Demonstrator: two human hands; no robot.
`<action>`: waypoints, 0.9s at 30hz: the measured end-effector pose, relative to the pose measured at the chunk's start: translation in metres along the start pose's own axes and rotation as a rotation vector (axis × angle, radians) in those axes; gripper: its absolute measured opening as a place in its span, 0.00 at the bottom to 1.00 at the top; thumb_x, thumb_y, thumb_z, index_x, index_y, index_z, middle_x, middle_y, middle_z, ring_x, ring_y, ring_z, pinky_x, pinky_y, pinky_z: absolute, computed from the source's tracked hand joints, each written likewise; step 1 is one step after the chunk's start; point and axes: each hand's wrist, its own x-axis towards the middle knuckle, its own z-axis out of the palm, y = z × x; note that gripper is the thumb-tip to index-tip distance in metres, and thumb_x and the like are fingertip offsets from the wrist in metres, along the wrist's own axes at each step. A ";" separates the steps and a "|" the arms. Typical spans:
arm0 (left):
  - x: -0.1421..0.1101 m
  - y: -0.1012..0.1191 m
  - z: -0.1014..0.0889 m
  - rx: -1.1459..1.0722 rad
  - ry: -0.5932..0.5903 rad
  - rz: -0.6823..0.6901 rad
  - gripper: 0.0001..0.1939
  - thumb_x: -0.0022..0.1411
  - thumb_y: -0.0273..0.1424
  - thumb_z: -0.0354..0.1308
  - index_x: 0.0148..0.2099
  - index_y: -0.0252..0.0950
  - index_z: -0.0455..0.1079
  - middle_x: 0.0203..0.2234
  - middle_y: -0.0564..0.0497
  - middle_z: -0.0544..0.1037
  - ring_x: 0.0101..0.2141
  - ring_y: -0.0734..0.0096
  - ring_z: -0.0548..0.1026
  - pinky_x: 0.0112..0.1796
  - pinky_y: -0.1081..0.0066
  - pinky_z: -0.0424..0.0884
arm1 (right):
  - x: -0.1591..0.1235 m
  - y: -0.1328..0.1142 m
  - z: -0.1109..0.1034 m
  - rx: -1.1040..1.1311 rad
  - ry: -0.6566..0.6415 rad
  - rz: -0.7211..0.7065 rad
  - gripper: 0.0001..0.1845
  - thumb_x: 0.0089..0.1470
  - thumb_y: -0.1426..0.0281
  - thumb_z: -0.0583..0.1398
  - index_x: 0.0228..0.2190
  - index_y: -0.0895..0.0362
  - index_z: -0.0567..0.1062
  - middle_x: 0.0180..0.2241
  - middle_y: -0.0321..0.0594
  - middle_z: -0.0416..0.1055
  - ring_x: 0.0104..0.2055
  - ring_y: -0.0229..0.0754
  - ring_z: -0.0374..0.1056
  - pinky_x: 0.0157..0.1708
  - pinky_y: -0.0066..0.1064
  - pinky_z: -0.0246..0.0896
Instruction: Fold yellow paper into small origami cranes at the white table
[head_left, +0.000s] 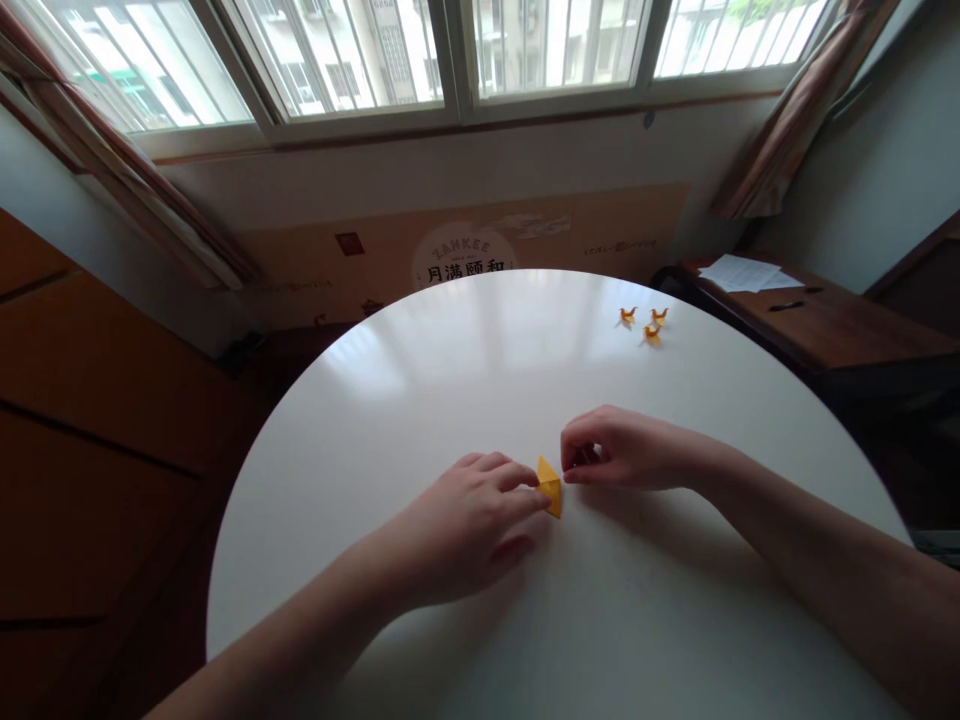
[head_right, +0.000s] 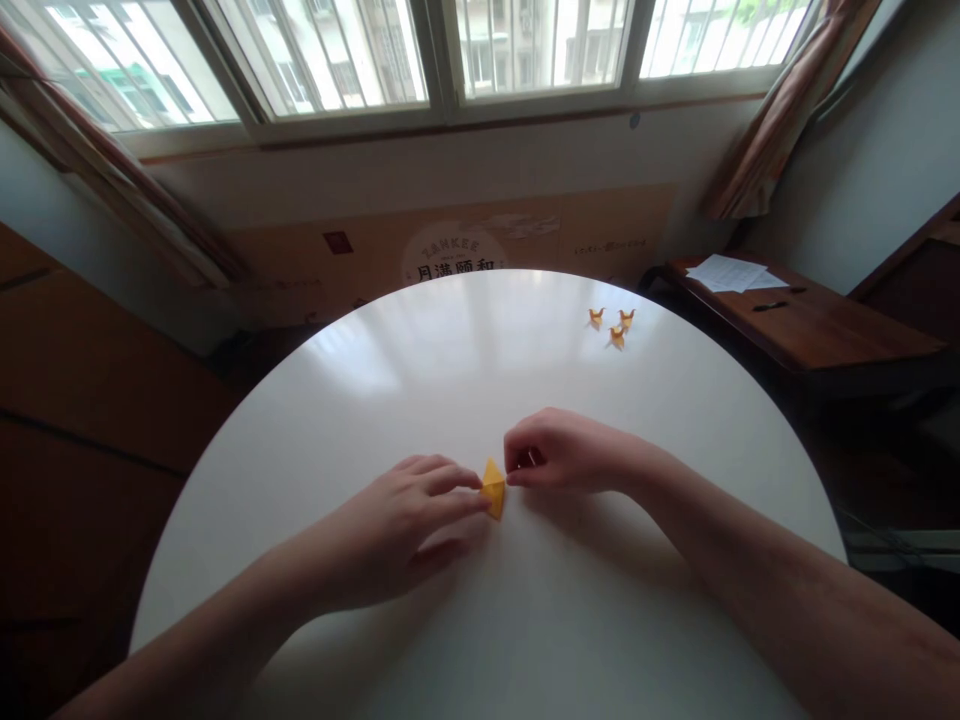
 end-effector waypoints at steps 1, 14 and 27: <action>0.001 -0.004 0.000 0.004 0.025 0.000 0.14 0.64 0.30 0.57 0.52 0.44 0.72 0.48 0.50 0.77 0.48 0.61 0.72 0.53 0.58 0.65 | -0.001 -0.001 -0.001 -0.005 -0.030 -0.013 0.05 0.54 0.70 0.62 0.29 0.58 0.77 0.26 0.35 0.73 0.27 0.35 0.65 0.28 0.25 0.58; 0.009 -0.014 0.016 -0.010 0.148 0.124 0.17 0.68 0.26 0.50 0.55 0.43 0.71 0.53 0.50 0.77 0.54 0.64 0.72 0.55 0.61 0.68 | -0.001 0.014 -0.001 0.083 0.008 0.075 0.12 0.52 0.62 0.63 0.28 0.60 0.77 0.21 0.32 0.66 0.23 0.33 0.58 0.23 0.25 0.51; 0.014 -0.016 0.026 0.137 0.221 -0.065 0.13 0.65 0.30 0.54 0.49 0.39 0.76 0.37 0.46 0.78 0.38 0.64 0.72 0.43 0.64 0.70 | 0.001 0.029 0.002 0.478 0.226 0.239 0.20 0.51 0.53 0.63 0.30 0.58 0.70 0.16 0.26 0.59 0.15 0.31 0.52 0.15 0.25 0.43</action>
